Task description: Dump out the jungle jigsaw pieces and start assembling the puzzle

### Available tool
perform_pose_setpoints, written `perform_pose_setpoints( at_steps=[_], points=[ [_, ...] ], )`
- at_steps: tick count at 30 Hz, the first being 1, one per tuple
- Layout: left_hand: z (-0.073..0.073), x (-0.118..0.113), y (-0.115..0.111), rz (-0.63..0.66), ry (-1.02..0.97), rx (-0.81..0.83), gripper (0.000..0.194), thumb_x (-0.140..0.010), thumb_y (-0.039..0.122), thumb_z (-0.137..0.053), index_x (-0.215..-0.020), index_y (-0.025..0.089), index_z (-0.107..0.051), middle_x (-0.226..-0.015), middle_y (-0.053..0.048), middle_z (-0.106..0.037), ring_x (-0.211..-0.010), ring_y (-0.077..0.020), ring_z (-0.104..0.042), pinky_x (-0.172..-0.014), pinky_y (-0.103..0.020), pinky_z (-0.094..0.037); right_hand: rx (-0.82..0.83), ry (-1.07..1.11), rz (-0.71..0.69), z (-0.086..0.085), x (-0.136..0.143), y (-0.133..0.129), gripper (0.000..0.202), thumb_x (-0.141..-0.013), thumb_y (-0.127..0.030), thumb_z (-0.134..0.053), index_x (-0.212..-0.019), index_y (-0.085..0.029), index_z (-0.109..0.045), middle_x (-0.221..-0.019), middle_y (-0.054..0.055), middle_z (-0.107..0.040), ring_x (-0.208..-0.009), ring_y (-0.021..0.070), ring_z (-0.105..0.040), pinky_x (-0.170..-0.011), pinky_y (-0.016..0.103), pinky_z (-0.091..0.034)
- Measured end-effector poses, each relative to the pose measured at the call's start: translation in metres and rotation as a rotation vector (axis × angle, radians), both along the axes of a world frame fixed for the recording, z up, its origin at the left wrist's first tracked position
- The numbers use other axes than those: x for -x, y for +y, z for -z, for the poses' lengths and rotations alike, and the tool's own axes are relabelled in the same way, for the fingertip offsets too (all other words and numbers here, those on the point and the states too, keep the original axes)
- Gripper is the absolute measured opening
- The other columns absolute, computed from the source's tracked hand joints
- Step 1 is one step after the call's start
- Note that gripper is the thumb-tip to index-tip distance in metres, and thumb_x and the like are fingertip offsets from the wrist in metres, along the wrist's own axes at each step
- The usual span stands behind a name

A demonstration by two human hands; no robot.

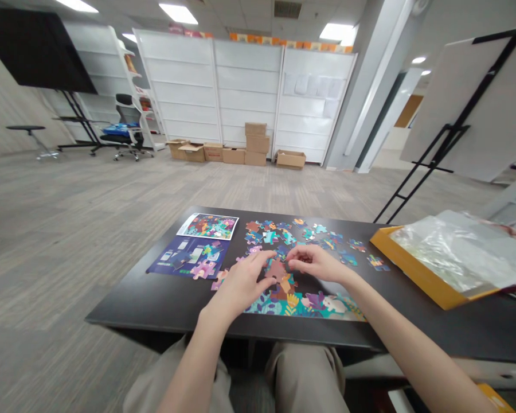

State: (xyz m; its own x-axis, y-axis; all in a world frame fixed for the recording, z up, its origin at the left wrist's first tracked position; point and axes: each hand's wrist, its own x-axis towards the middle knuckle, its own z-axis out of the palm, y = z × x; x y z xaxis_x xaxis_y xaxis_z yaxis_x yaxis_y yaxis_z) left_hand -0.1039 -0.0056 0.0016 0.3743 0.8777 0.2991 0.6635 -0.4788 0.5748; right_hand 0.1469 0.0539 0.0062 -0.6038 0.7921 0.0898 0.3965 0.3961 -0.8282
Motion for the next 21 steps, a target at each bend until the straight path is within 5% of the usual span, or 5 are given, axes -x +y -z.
perform_pose_setpoints(
  at_steps=[4,11,15,21],
  points=[
    [-0.005,0.006,0.004,-0.116,0.021,-0.062,0.046,-0.091,0.030,-0.069,-0.134,0.026,-0.053,-0.131,-0.006,-0.066,-0.118,-0.0250,-0.065,-0.100,-0.040,-0.053,-0.089,-0.037,0.050,-0.003,-0.004,0.001,0.029,-0.094,-0.047,-0.061,-0.094,-0.019,-0.069,-0.077,0.002,-0.070,-0.068,0.0146,-0.061,-0.064,0.026,-0.046],
    [-0.006,0.024,0.002,-0.162,0.217,-0.023,0.032,-0.090,0.028,-0.068,-0.121,0.022,-0.060,-0.125,-0.009,-0.067,-0.118,-0.0283,-0.063,-0.101,-0.042,-0.051,-0.446,-0.468,0.208,0.002,-0.016,0.010,0.012,-0.097,-0.028,-0.060,-0.096,-0.022,-0.071,-0.083,0.003,-0.075,-0.071,0.0160,-0.064,-0.066,0.026,-0.040],
    [-0.004,0.041,0.001,-0.244,0.246,-0.007,0.033,-0.093,0.033,-0.063,-0.124,0.022,-0.058,-0.126,-0.009,-0.068,-0.117,-0.0281,-0.064,-0.097,-0.041,-0.052,-0.485,-0.491,0.199,0.002,-0.017,0.009,0.011,-0.097,-0.028,-0.061,-0.097,-0.024,-0.071,-0.086,0.001,-0.077,-0.070,0.0156,-0.065,-0.064,0.025,-0.038],
    [0.006,0.079,0.007,-0.535,0.330,-0.019,0.035,-0.096,0.040,-0.056,-0.126,0.022,-0.059,-0.123,-0.011,-0.069,-0.116,-0.0309,-0.065,-0.097,-0.043,-0.050,-0.485,-0.544,0.162,0.005,-0.015,0.009,0.012,-0.098,-0.029,-0.060,-0.098,-0.024,-0.071,-0.089,0.002,-0.078,-0.078,0.0181,-0.069,-0.069,0.026,-0.041]
  ],
)
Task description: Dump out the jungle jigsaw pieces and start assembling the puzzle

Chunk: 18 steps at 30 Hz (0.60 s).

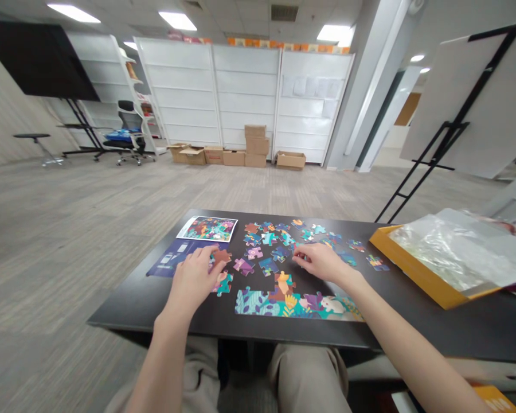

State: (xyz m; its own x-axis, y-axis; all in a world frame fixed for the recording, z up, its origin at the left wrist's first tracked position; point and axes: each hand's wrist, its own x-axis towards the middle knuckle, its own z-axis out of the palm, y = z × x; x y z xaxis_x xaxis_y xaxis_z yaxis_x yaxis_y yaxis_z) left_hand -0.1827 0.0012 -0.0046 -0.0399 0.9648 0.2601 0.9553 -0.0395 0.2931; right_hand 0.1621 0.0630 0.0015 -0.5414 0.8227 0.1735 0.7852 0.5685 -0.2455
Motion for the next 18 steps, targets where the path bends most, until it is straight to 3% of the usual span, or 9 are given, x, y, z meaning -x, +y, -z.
perform_pose_setpoints(
  at_steps=[4,12,18],
  points=[
    [0.006,0.011,0.008,-0.103,0.014,-0.013,0.035,-0.099,0.042,-0.049,-0.124,0.021,-0.060,-0.123,-0.012,-0.070,-0.117,-0.0321,-0.063,-0.099,-0.044,-0.049,0.007,-0.004,0.000,0.002,-0.002,0.002,0.013,-0.098,-0.030,-0.060,-0.098,-0.024,-0.072,-0.089,0.002,-0.078,-0.079,0.0184,-0.070,-0.069,0.026,-0.042],
    [0.008,0.012,0.023,-0.089,-0.007,0.009,0.032,-0.097,0.035,-0.054,-0.125,0.021,-0.061,-0.121,-0.013,-0.071,-0.118,-0.0326,-0.063,-0.100,-0.045,-0.048,0.005,0.042,0.030,0.004,-0.010,0.010,0.013,-0.097,-0.028,-0.059,-0.097,-0.024,-0.072,-0.085,0.002,-0.078,-0.073,0.0166,-0.068,-0.066,0.025,-0.042],
    [0.009,0.034,0.025,-0.303,-0.255,-0.351,0.035,-0.096,0.039,-0.051,-0.123,0.019,-0.060,-0.119,-0.013,-0.071,-0.113,-0.0307,-0.067,-0.098,-0.044,-0.051,-0.003,0.043,0.026,0.009,-0.013,0.015,0.015,-0.098,-0.029,-0.058,-0.098,-0.023,-0.072,-0.085,0.003,-0.078,-0.073,0.0175,-0.069,-0.066,0.025,-0.043]
  ],
)
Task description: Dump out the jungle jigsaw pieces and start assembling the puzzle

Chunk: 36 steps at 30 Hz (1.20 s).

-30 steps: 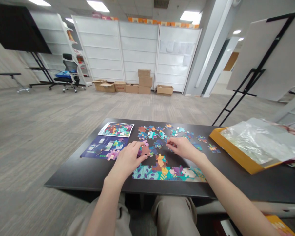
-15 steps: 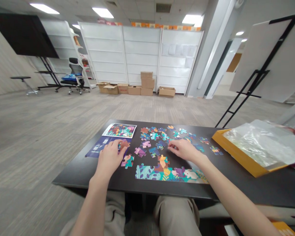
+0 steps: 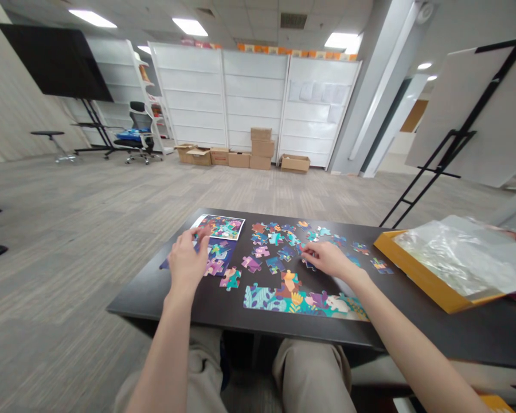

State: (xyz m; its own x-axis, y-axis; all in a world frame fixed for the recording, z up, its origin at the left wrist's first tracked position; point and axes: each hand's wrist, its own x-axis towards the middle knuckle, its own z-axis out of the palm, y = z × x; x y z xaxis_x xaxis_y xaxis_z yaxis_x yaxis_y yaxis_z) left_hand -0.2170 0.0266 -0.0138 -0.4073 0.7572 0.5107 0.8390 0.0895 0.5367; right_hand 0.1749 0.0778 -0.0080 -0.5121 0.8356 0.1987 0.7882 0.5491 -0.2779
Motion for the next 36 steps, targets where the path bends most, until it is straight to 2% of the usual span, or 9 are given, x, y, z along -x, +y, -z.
perform_pose_setpoints(
  at_steps=[5,7,12,16,23,25,30,33,36],
  points=[
    [0.003,0.008,0.000,0.035,-0.070,-0.033,0.036,-0.093,0.042,-0.054,-0.121,0.020,-0.060,-0.119,-0.012,-0.072,-0.113,-0.0290,-0.067,-0.099,-0.042,-0.051,0.002,0.012,0.006,-0.003,0.000,0.000,0.015,-0.098,-0.030,-0.057,-0.098,-0.024,-0.071,-0.085,0.003,-0.078,-0.072,0.0176,-0.069,-0.064,0.025,-0.043],
    [0.002,0.008,-0.003,0.034,-0.021,0.037,0.034,-0.093,0.042,-0.055,-0.118,0.022,-0.062,-0.118,-0.011,-0.072,-0.113,-0.0305,-0.066,-0.097,-0.043,-0.051,0.003,0.013,0.010,-0.004,0.000,-0.001,0.015,-0.098,-0.030,-0.057,-0.098,-0.024,-0.071,-0.085,0.003,-0.078,-0.072,0.0176,-0.069,-0.064,0.025,-0.043],
    [-0.005,0.011,-0.011,-0.135,0.112,0.279,0.030,-0.096,0.039,-0.051,-0.116,0.023,-0.066,-0.120,-0.015,-0.071,-0.117,-0.0385,-0.062,-0.095,-0.052,-0.049,0.000,0.005,-0.006,-0.005,0.000,-0.002,0.015,-0.098,-0.028,-0.057,-0.098,-0.023,-0.072,-0.087,0.003,-0.078,-0.073,0.0173,-0.069,-0.065,0.025,-0.044],
    [-0.003,0.013,-0.014,-0.138,0.176,0.392,0.031,-0.095,0.032,-0.050,-0.121,0.022,-0.065,-0.128,-0.016,-0.069,-0.122,-0.0381,-0.059,-0.100,-0.055,-0.046,-0.007,-0.008,0.003,-0.006,0.000,-0.003,0.015,-0.098,-0.029,-0.058,-0.099,-0.024,-0.072,-0.086,0.003,-0.078,-0.073,0.0172,-0.069,-0.065,0.025,-0.043],
    [0.005,0.006,-0.013,-0.073,0.211,0.295,0.038,-0.096,0.018,-0.042,-0.129,0.017,-0.062,-0.137,-0.020,-0.064,-0.129,-0.0393,-0.056,-0.108,-0.064,-0.039,-0.019,-0.041,-0.003,-0.007,0.001,-0.006,0.015,-0.098,-0.029,-0.058,-0.098,-0.024,-0.072,-0.086,0.003,-0.077,-0.074,0.0176,-0.068,-0.065,0.026,-0.042],
    [0.003,-0.001,-0.013,0.002,0.191,0.224,0.038,-0.097,0.020,-0.042,-0.129,0.015,-0.061,-0.139,-0.020,-0.062,-0.129,-0.0370,-0.056,-0.109,-0.058,-0.042,-0.030,-0.052,0.000,-0.007,0.002,-0.006,0.016,-0.099,-0.030,-0.057,-0.098,-0.024,-0.072,-0.085,0.003,-0.077,-0.074,0.0179,-0.068,-0.065,0.026,-0.042],
    [-0.005,-0.034,-0.017,0.463,0.111,0.169,0.028,-0.096,0.030,-0.051,-0.118,0.021,-0.065,-0.122,-0.008,-0.073,-0.115,-0.0255,-0.067,-0.102,-0.039,-0.051,-0.040,-0.051,0.002,-0.008,0.002,-0.007,0.017,-0.099,-0.031,-0.056,-0.099,-0.024,-0.073,-0.083,0.003,-0.077,-0.072,0.0179,-0.067,-0.064,0.026,-0.040],
    [-0.012,-0.059,-0.016,0.569,0.201,0.226,0.025,-0.096,0.031,-0.055,-0.115,0.021,-0.067,-0.121,-0.008,-0.073,-0.115,-0.0265,-0.066,-0.103,-0.041,-0.050,-0.037,-0.045,-0.001,-0.007,0.002,-0.007,0.017,-0.099,-0.030,-0.056,-0.099,-0.024,-0.072,-0.084,0.003,-0.077,-0.072,0.0176,-0.067,-0.065,0.026,-0.040],
    [-0.022,-0.075,-0.006,0.571,0.233,0.255,0.024,-0.096,0.030,-0.057,-0.115,0.023,-0.067,-0.122,-0.007,-0.073,-0.117,-0.0269,-0.065,-0.102,-0.040,-0.050,-0.032,-0.043,-0.003,-0.007,0.003,-0.006,0.016,-0.099,-0.030,-0.057,-0.097,-0.025,-0.072,-0.086,0.002,-0.077,-0.074,0.0170,-0.067,-0.065,0.025,-0.039]
  ],
)
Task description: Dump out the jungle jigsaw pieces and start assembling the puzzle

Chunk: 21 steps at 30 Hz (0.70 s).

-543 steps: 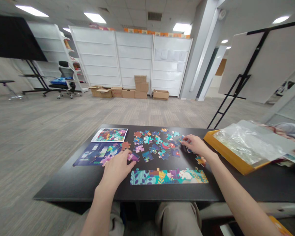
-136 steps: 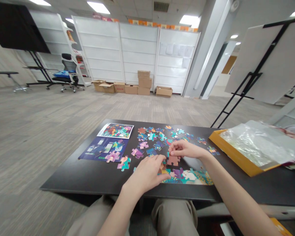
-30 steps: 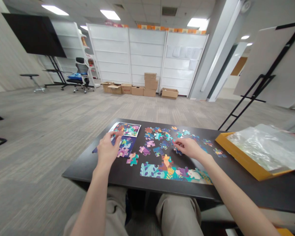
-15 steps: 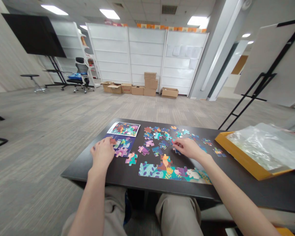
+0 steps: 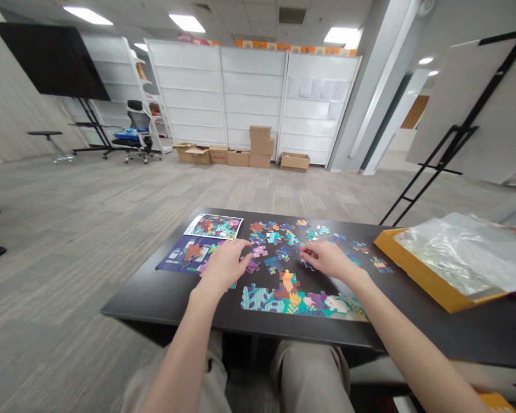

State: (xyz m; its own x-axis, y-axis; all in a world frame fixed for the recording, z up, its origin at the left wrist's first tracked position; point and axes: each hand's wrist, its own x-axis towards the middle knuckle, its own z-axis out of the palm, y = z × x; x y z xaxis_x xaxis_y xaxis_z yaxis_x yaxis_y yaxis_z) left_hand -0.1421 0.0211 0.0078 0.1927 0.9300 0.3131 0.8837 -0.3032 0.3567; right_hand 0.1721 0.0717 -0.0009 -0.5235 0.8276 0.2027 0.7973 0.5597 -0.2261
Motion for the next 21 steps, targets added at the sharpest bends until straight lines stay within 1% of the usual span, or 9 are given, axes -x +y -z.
perform_pose_setpoints(
  at_steps=[3,6,8,10,13,16,18,21],
  points=[
    [-0.008,-0.009,0.021,-0.058,0.059,0.022,0.028,-0.098,0.030,-0.054,-0.122,0.020,-0.063,-0.125,-0.010,-0.071,-0.120,-0.0268,-0.064,-0.101,-0.038,-0.051,0.006,0.003,0.006,0.000,0.002,0.000,0.016,-0.099,-0.029,-0.057,-0.095,-0.025,-0.072,-0.084,0.002,-0.077,-0.075,0.0165,-0.067,-0.065,0.024,-0.039],
    [-0.010,-0.017,0.051,-0.092,0.156,0.086,0.035,-0.098,0.026,-0.051,-0.132,0.018,-0.057,-0.124,-0.014,-0.071,-0.119,-0.0263,-0.066,-0.098,-0.036,-0.050,0.005,0.010,0.003,0.000,0.004,-0.001,0.018,-0.099,-0.029,-0.056,-0.092,-0.024,-0.072,-0.080,0.002,-0.075,-0.070,0.0156,-0.066,-0.064,0.024,-0.039],
    [-0.008,-0.024,0.072,-0.100,0.182,0.112,0.032,-0.099,0.025,-0.048,-0.128,0.017,-0.059,-0.120,-0.016,-0.072,-0.115,-0.0269,-0.068,-0.095,-0.036,-0.051,-0.008,0.015,-0.012,0.001,0.005,-0.002,0.018,-0.099,-0.029,-0.056,-0.091,-0.024,-0.072,-0.080,0.002,-0.075,-0.070,0.0157,-0.065,-0.064,0.024,-0.038],
    [-0.005,-0.030,0.091,-0.115,0.205,0.135,0.028,-0.099,0.026,-0.049,-0.121,0.015,-0.063,-0.117,-0.017,-0.072,-0.113,-0.0280,-0.069,-0.093,-0.036,-0.051,-0.016,0.024,-0.030,0.003,0.005,-0.001,0.018,-0.099,-0.029,-0.056,-0.092,-0.024,-0.072,-0.081,0.002,-0.076,-0.073,0.0163,-0.066,-0.066,0.024,-0.040],
    [-0.001,-0.039,0.114,-0.162,0.235,0.159,0.029,-0.098,0.035,-0.053,-0.114,0.014,-0.065,-0.116,-0.019,-0.071,-0.112,-0.0303,-0.069,-0.091,-0.037,-0.052,-0.001,0.038,-0.044,0.007,0.004,0.000,0.017,-0.099,-0.028,-0.056,-0.093,-0.024,-0.071,-0.082,0.002,-0.076,-0.075,0.0165,-0.067,-0.068,0.025,-0.041],
    [-0.002,-0.045,0.128,-0.228,0.253,0.176,0.037,-0.093,0.043,-0.060,-0.114,0.013,-0.066,-0.114,-0.022,-0.072,-0.111,-0.0336,-0.070,-0.090,-0.038,-0.053,-0.001,0.031,-0.039,0.007,0.002,0.001,0.017,-0.100,-0.028,-0.056,-0.093,-0.024,-0.071,-0.084,0.002,-0.077,-0.077,0.0170,-0.068,-0.069,0.025,-0.042],
    [-0.003,-0.049,0.133,-0.260,0.263,0.188,0.039,-0.089,0.043,-0.065,-0.114,0.013,-0.067,-0.112,-0.023,-0.073,-0.110,-0.0348,-0.070,-0.089,-0.039,-0.054,-0.013,0.015,-0.031,0.006,0.002,0.001,0.017,-0.100,-0.029,-0.056,-0.092,-0.024,-0.071,-0.085,0.003,-0.077,-0.079,0.0175,-0.069,-0.068,0.025,-0.041],
    [-0.006,-0.052,0.136,-0.286,0.265,0.197,0.038,-0.086,0.039,-0.067,-0.113,0.012,-0.067,-0.111,-0.024,-0.074,-0.107,-0.0359,-0.071,-0.086,-0.039,-0.055,-0.025,0.004,-0.022,0.002,0.002,-0.001,0.018,-0.100,-0.029,-0.056,-0.092,-0.024,-0.070,-0.086,0.003,-0.077,-0.079,0.0178,-0.069,-0.068,0.025,-0.040]
  ],
)
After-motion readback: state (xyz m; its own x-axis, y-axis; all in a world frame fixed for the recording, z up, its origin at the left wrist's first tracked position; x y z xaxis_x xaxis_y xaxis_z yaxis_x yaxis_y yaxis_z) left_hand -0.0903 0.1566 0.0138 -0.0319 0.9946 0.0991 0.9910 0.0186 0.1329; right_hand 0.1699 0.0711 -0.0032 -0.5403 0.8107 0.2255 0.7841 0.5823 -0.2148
